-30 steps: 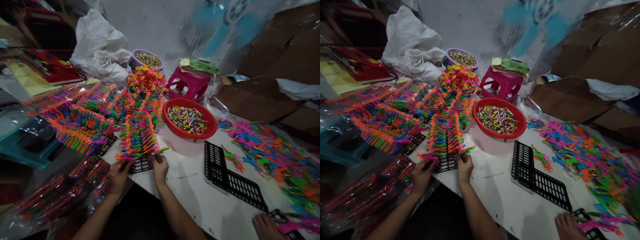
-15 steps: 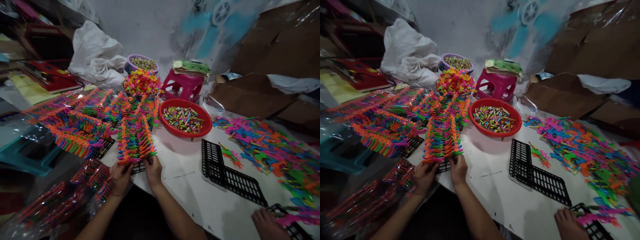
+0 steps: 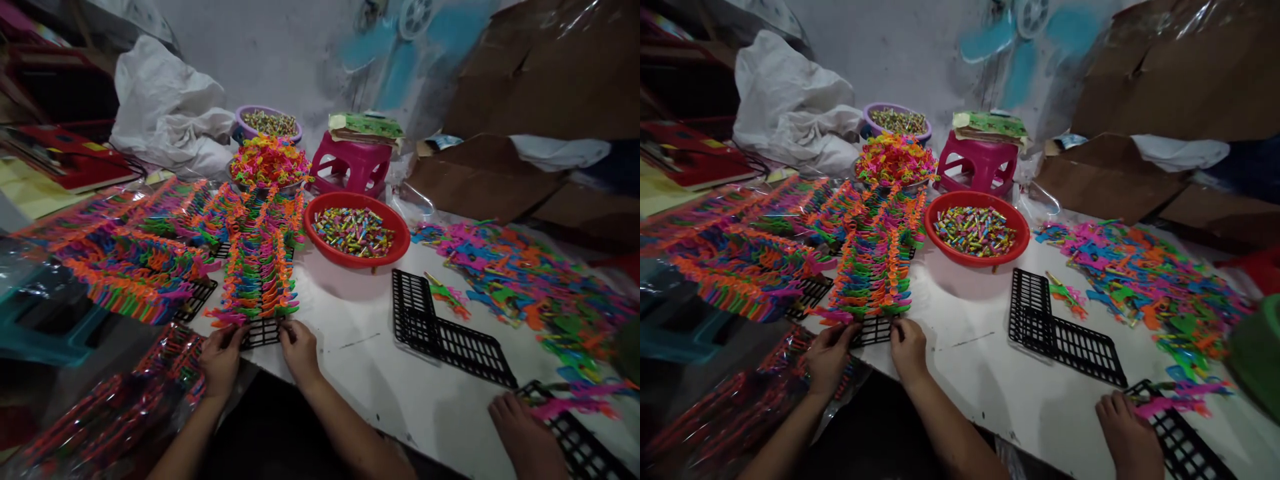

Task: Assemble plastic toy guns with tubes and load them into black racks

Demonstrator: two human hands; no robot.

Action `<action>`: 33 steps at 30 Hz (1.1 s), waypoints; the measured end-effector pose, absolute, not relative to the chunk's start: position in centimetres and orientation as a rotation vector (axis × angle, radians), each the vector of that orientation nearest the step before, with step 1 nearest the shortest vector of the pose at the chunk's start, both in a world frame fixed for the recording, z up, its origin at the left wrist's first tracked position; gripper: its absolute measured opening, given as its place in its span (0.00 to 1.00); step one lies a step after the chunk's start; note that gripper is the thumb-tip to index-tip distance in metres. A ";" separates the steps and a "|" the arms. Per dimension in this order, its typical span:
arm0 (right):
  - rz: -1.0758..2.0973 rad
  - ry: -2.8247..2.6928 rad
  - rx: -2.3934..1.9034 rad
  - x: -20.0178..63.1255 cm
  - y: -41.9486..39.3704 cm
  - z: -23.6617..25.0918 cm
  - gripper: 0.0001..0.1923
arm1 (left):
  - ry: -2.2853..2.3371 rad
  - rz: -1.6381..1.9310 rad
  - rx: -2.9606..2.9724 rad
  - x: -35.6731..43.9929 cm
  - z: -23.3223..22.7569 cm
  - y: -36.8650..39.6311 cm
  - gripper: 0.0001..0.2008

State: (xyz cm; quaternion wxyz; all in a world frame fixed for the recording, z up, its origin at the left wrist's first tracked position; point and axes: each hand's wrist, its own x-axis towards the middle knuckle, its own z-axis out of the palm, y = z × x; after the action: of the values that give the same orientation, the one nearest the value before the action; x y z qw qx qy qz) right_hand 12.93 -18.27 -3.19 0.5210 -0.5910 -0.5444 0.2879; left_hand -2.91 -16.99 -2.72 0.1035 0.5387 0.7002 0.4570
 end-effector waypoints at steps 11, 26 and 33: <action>0.422 -1.762 -1.466 13.1 -21.2 -2.9 0.19 | 1.970 1.414 2.302 -3.7 -2.1 -16.3 0.11; 0.447 -1.794 -1.501 13.5 -21.2 -2.7 0.20 | 2.084 1.368 1.741 -3.5 -3.4 -16.3 0.18; 0.445 -1.822 -1.501 12.8 -21.6 -2.4 0.20 | 2.088 1.294 2.231 -4.1 -3.1 -16.1 0.14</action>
State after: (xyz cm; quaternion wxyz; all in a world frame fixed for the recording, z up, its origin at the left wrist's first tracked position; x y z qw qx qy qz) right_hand 12.77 -21.64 -2.45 0.3613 -0.5825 -0.7073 0.1728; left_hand -4.05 -16.08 -3.09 -0.0883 0.6697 0.6267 0.3884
